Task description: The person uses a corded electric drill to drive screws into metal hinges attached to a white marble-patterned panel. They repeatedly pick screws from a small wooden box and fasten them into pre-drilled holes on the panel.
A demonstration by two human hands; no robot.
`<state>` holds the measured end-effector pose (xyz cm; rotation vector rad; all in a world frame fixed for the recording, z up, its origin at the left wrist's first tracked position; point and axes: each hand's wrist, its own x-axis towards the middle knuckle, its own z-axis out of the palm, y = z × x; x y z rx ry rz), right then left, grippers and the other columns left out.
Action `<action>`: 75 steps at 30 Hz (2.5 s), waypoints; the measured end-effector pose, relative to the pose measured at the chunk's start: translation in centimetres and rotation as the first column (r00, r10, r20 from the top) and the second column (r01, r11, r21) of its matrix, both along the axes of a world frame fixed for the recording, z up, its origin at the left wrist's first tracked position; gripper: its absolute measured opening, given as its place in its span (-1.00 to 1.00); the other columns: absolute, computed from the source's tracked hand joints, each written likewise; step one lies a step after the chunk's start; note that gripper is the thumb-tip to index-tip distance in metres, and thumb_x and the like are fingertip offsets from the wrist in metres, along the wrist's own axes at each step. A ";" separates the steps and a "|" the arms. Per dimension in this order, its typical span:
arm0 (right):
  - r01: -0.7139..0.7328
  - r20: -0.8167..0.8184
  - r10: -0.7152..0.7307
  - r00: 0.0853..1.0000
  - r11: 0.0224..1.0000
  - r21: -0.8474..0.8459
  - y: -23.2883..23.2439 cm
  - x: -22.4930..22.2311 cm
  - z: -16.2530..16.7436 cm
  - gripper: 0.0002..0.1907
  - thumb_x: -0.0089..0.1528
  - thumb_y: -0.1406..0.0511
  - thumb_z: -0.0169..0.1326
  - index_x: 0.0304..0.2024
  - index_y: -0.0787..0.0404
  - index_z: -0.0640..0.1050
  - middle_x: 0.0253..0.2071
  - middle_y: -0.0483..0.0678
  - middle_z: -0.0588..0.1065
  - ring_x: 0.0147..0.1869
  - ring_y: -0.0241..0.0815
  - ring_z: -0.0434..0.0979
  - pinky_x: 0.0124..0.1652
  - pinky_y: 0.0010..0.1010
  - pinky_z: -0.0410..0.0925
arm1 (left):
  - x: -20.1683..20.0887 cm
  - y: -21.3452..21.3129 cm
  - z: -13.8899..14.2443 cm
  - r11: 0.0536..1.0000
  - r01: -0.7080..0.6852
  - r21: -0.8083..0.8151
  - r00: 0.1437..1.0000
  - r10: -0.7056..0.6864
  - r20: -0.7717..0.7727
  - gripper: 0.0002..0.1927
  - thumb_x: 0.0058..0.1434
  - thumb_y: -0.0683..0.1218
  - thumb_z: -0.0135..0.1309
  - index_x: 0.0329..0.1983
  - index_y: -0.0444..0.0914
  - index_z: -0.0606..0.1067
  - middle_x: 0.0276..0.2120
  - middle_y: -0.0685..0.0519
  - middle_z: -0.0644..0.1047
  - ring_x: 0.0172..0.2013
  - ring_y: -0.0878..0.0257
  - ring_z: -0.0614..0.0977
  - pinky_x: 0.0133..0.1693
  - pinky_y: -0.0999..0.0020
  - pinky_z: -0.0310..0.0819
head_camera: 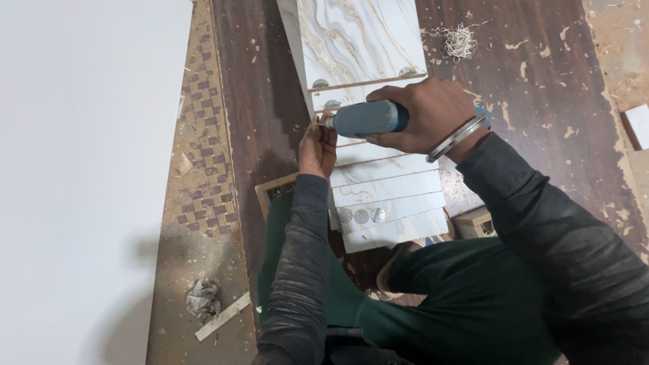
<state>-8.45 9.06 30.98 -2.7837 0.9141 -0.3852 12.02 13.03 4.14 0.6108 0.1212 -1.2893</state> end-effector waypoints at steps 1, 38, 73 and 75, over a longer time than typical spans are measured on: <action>0.006 -0.001 -0.006 1.000 1.000 0.004 -0.1 -0.1 0.0 -0.34 -0.01 -0.10 0.40 0.04 0.03 0.65 -0.42 0.04 0.64 -0.42 0.07 0.66 -0.37 -0.13 0.51 | 0.1 0.0 0.2 1.000 0.017 0.008 1.000 -0.017 0.000 -0.77 0.51 -0.15 -0.16 0.08 -0.29 0.49 -0.20 0.03 0.59 -0.25 0.31 0.66 -0.13 0.37 0.68; 0.087 -0.357 -0.083 0.930 0.996 -0.007 -5.9 4.9 -5.1 -0.28 -0.05 -0.26 0.36 0.06 -0.12 0.67 -0.34 0.01 0.65 -0.29 0.10 0.68 -0.25 -0.08 0.53 | 1.3 1.1 -2.5 0.943 0.045 0.331 -0.317 -0.300 0.899 -0.23 -0.07 -0.30 0.05 0.30 -0.05 0.47 0.42 0.03 0.25 0.32 -0.13 0.36 0.33 0.00 0.25; -0.066 -0.676 0.033 0.736 0.998 -0.023 -5.3 13.3 -2.1 -0.51 -0.11 0.00 0.45 -0.21 0.07 0.72 -0.36 0.08 0.65 -0.31 0.09 0.69 -0.26 -0.12 0.52 | 10.5 16.0 -5.8 0.859 -0.079 0.505 0.183 -0.486 0.855 -0.75 0.28 -0.18 0.01 -0.03 -0.30 0.59 -0.12 -0.14 0.68 -0.05 0.08 0.70 0.02 0.26 0.53; -0.067 -0.670 0.032 0.742 0.997 -0.027 -5.0 12.0 -2.9 -0.48 -0.10 -0.01 0.45 -0.15 0.02 0.70 -0.34 0.07 0.65 -0.31 0.09 0.69 -0.26 -0.12 0.53 | 10.8 17.3 -6.6 0.817 -0.076 0.571 0.168 -0.554 0.815 -0.76 0.32 -0.12 0.06 -0.03 -0.31 0.61 -0.08 -0.15 0.67 -0.01 0.04 0.68 0.05 0.26 0.50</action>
